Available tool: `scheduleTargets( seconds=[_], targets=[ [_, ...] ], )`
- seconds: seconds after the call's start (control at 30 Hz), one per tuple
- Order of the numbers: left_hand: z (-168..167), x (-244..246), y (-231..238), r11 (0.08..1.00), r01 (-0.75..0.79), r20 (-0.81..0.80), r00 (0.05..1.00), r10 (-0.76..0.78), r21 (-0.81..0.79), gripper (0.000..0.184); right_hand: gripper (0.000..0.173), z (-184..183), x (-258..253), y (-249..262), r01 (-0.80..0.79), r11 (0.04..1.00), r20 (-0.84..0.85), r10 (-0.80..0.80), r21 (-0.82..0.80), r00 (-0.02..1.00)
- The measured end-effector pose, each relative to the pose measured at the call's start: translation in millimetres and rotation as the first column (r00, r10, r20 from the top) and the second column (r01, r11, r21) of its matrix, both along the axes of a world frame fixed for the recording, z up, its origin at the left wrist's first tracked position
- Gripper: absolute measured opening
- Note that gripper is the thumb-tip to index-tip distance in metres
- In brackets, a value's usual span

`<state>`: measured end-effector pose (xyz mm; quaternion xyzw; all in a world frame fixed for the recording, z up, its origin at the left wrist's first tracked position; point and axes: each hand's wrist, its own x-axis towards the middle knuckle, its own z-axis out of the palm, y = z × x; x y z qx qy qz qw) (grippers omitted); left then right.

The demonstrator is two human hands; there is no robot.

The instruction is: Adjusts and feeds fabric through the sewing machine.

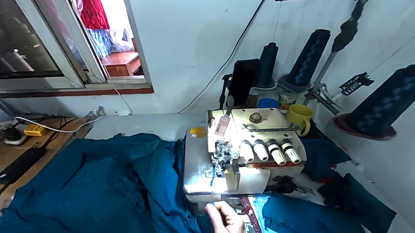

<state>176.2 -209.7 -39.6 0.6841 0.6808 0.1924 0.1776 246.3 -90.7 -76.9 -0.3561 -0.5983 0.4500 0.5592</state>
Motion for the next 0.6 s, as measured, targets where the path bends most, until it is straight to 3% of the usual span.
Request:
scheduleTargets(
  seconds=[0.1, 0.17, 0.23, 0.3, 0.4, 0.47, 0.6],
  targets=[
    [-2, -3, 9, 0.994, 0.065, 0.060, 0.996, -0.070, 0.088, 0.037, 0.021, 1, 13, 27, 0.182, 0.981, -0.098, -0.188, -0.071, 0.977],
    [0, -12, 18, 0.969, 0.044, 0.052, 0.997, -0.059, 0.241, 0.032, 0.023, 0, 22, 45, 0.237, 0.960, -0.089, -0.252, -0.148, 0.964],
    [-3, -24, 34, 0.894, 0.005, 0.040, 0.999, -0.026, 0.447, 0.027, 0.024, -4, 25, 48, 0.223, 0.964, -0.070, -0.235, -0.148, 0.969],
    [-7, -37, 51, 0.826, 0.003, 0.043, 0.999, -0.032, 0.563, 0.029, 0.021, 1, 26, 31, 0.105, 0.990, -0.075, -0.113, -0.096, 0.991],
    [-20, -49, 69, 0.811, 0.059, 0.138, 0.976, -0.170, 0.582, 0.030, 0.017, 12, 28, -7, -0.073, 0.996, -0.115, 0.079, 0.056, 0.990],
    [-23, -50, 72, 0.827, 0.074, 0.233, 0.942, -0.242, 0.557, 0.029, 0.018, 8, 32, -17, 0.002, 0.995, -0.115, 0.009, 0.095, 0.993],
    [-21, -40, 65, 0.870, 0.177, 0.245, 0.917, -0.316, 0.461, 0.035, 0.021, -14, 31, -14, 0.116, 0.987, -0.129, -0.130, -0.110, 0.983]
  ],
)
